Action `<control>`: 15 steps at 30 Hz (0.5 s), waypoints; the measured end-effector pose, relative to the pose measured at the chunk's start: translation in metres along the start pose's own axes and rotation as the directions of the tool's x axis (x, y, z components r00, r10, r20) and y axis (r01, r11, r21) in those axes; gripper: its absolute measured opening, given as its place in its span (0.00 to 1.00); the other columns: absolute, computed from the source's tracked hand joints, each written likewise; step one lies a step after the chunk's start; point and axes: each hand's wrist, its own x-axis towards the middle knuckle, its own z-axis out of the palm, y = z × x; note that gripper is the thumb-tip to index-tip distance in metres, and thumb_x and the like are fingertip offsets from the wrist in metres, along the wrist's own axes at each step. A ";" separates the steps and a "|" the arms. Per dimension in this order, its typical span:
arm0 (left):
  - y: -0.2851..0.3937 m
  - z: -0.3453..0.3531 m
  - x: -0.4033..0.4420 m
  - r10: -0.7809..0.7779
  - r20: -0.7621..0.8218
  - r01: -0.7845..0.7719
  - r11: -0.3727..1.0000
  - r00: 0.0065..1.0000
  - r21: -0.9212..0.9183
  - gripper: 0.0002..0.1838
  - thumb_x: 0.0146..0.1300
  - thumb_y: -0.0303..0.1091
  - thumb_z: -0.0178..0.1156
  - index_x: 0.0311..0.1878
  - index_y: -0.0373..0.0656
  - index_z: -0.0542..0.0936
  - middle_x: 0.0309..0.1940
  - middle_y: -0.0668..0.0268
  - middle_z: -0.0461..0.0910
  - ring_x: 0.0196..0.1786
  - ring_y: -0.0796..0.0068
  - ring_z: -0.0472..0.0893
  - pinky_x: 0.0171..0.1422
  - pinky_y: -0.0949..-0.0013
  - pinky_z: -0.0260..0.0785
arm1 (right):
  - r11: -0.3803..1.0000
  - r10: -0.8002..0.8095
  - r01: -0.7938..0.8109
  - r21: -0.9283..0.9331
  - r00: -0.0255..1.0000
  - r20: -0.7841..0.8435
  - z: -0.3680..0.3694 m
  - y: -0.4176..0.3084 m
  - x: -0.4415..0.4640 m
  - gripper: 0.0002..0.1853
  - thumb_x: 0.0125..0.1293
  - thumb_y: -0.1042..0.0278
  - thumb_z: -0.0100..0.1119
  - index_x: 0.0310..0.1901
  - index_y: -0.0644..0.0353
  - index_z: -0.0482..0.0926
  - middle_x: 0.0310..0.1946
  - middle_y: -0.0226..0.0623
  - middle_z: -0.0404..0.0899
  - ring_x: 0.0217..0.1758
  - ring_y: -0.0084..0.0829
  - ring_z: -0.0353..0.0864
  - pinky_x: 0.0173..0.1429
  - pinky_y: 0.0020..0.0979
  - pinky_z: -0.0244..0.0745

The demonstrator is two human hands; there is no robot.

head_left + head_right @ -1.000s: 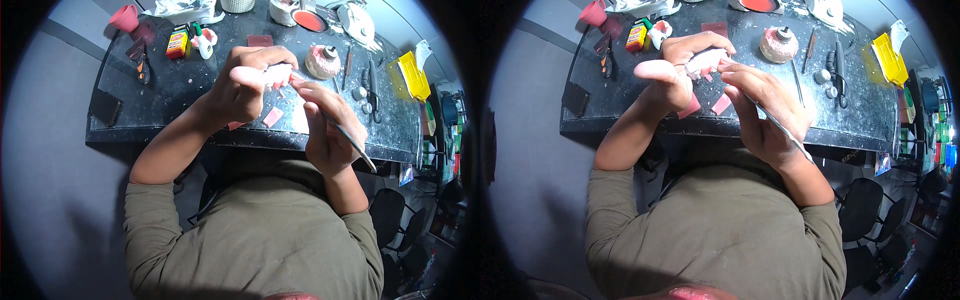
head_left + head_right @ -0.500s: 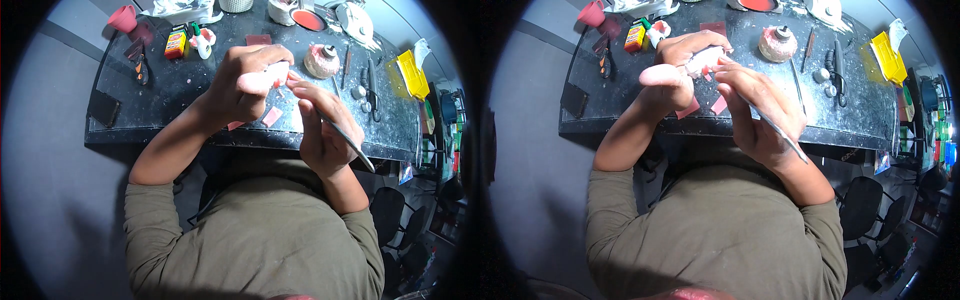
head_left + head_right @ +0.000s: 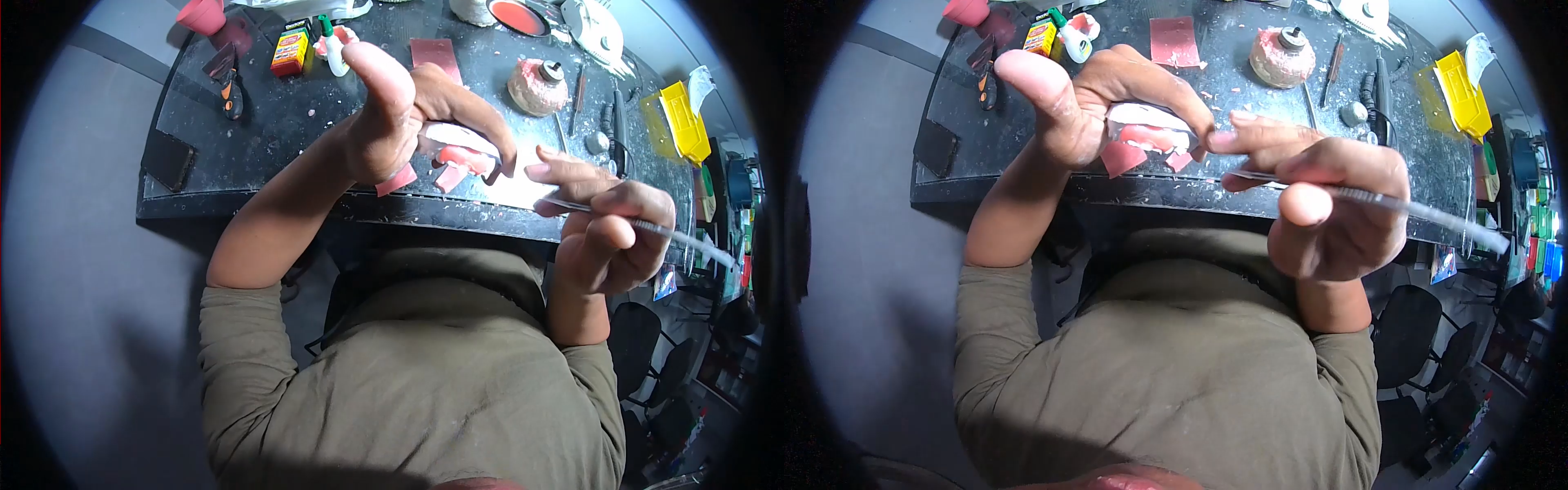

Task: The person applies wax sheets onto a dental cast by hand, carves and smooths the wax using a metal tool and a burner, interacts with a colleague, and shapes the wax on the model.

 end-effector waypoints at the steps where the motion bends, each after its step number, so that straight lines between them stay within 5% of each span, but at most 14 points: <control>1: -0.002 -0.001 -0.001 -0.003 0.000 0.003 1.000 1.000 -0.010 0.81 0.35 0.96 0.08 0.48 0.23 0.84 0.42 0.48 0.88 0.44 0.62 0.88 0.53 0.64 0.81 | 0.999 0.002 -0.002 -0.045 1.000 0.007 0.006 -0.005 0.001 0.17 0.78 0.67 0.59 0.53 0.77 0.71 0.33 0.56 0.87 0.42 0.54 0.92 0.59 0.60 0.83; 5: -0.005 -0.004 -0.002 -0.034 0.023 0.033 0.998 0.999 0.051 0.80 0.40 0.95 0.09 0.50 0.24 0.84 0.45 0.48 0.88 0.46 0.61 0.88 0.53 0.64 0.81 | 0.927 0.048 0.037 -0.373 0.975 0.216 0.010 -0.007 0.014 0.16 0.78 0.63 0.60 0.50 0.72 0.79 0.36 0.57 0.87 0.49 0.58 0.89 0.63 0.61 0.81; 8: -0.002 -0.004 -0.002 0.038 0.082 -0.044 0.996 0.996 0.078 0.76 0.49 0.91 0.09 0.53 0.25 0.83 0.49 0.49 0.87 0.52 0.61 0.86 0.61 0.62 0.78 | 0.888 -0.039 0.167 -0.428 0.955 0.293 0.009 0.000 0.019 0.12 0.74 0.69 0.63 0.45 0.73 0.83 0.40 0.56 0.87 0.49 0.54 0.90 0.63 0.59 0.81; 11: 0.004 -0.001 -0.007 -0.013 0.016 0.011 0.990 1.000 0.139 0.72 0.55 0.88 0.09 0.56 0.26 0.82 0.53 0.52 0.86 0.58 0.63 0.84 0.69 0.62 0.73 | 0.939 0.032 0.046 -0.342 0.975 0.219 0.014 0.002 0.013 0.08 0.71 0.76 0.64 0.45 0.73 0.84 0.39 0.54 0.87 0.47 0.49 0.90 0.61 0.56 0.83; 15: 0.003 0.004 -0.004 -0.039 -0.043 0.044 0.993 0.998 0.113 0.74 0.53 0.91 0.11 0.54 0.22 0.81 0.39 0.51 0.87 0.42 0.62 0.87 0.52 0.64 0.79 | 0.911 0.111 -0.021 -0.411 0.974 0.197 0.017 -0.004 0.014 0.06 0.68 0.81 0.65 0.44 0.72 0.85 0.39 0.53 0.89 0.47 0.46 0.91 0.59 0.47 0.85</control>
